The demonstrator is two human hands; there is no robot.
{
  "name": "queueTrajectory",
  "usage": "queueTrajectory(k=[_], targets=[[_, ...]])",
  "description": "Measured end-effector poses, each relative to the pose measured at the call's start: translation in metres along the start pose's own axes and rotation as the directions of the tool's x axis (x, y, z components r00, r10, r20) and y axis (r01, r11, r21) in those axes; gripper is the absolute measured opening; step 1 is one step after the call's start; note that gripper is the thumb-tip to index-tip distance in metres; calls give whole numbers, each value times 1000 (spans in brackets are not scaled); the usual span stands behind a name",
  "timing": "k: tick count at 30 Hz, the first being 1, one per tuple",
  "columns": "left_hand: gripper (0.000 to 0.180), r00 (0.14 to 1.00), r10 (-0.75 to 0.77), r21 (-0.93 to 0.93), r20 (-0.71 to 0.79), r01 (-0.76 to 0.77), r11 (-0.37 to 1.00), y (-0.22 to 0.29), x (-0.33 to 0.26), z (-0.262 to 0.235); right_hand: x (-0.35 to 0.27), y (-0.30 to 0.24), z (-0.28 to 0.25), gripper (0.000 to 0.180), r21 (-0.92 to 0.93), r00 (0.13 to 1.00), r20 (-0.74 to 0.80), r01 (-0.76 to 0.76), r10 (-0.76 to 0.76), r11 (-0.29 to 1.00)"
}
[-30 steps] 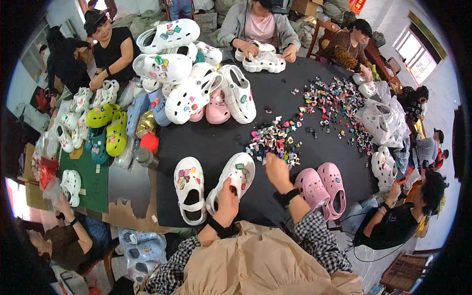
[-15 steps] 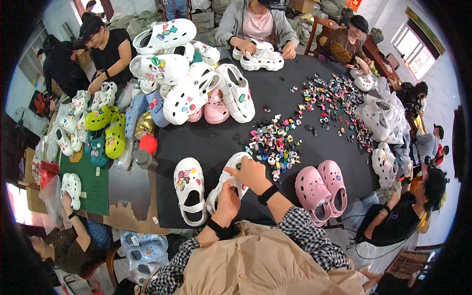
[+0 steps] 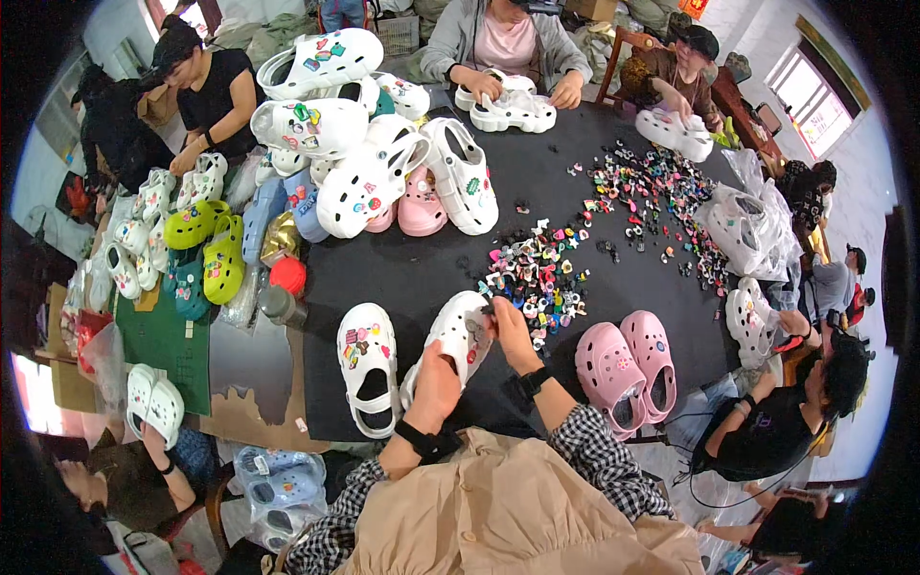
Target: Decorate shoes by attaching small charms to the holes in the upper.
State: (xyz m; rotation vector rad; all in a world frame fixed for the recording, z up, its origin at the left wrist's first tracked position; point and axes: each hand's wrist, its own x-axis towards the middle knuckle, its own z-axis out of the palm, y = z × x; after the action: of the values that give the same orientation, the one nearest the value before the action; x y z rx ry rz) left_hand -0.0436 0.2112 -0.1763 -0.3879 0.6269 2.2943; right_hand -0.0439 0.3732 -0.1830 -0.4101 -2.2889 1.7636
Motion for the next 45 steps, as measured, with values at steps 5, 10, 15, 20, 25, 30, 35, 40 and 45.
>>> queueTrajectory(k=[5,10,15,20,25,30,35,40,45], targets=[[50,999,-39,-9,-16,39,999,11,6,-1,-18,16,-5,32,247,965,-44,-242,260,938],[48,998,-46,-53,-46,44,998,18,11,6,9,15,-49,14,-245,949,-314,-119,37,962],[45,994,-108,11,-4,108,994,21,12,10,10,9,-63,41,-761,973,-227,-199,33,618],[42,992,-39,72,-120,48,996,12,14,7,-4,-21,-9,41,-456,914,125,398,-386,796],[44,993,3,97,-122,9,995,10,11,4,-24,-37,29,41,-688,875,92,401,-475,605],[43,997,-55,43,-62,57,997,18,19,-4,-22,-31,25,17,-575,945,67,298,-319,762],[40,993,-22,64,-113,30,998,18,16,12,-25,-12,14,15,-342,938,-274,112,-213,933],[47,870,426,954,247,-295,50,11,0,0,-21,-21,11,38,-447,925,50,359,-377,819],[48,865,500,957,33,-170,233,-10,13,-7,-30,-28,-4,46,-525,873,301,488,-385,697]])
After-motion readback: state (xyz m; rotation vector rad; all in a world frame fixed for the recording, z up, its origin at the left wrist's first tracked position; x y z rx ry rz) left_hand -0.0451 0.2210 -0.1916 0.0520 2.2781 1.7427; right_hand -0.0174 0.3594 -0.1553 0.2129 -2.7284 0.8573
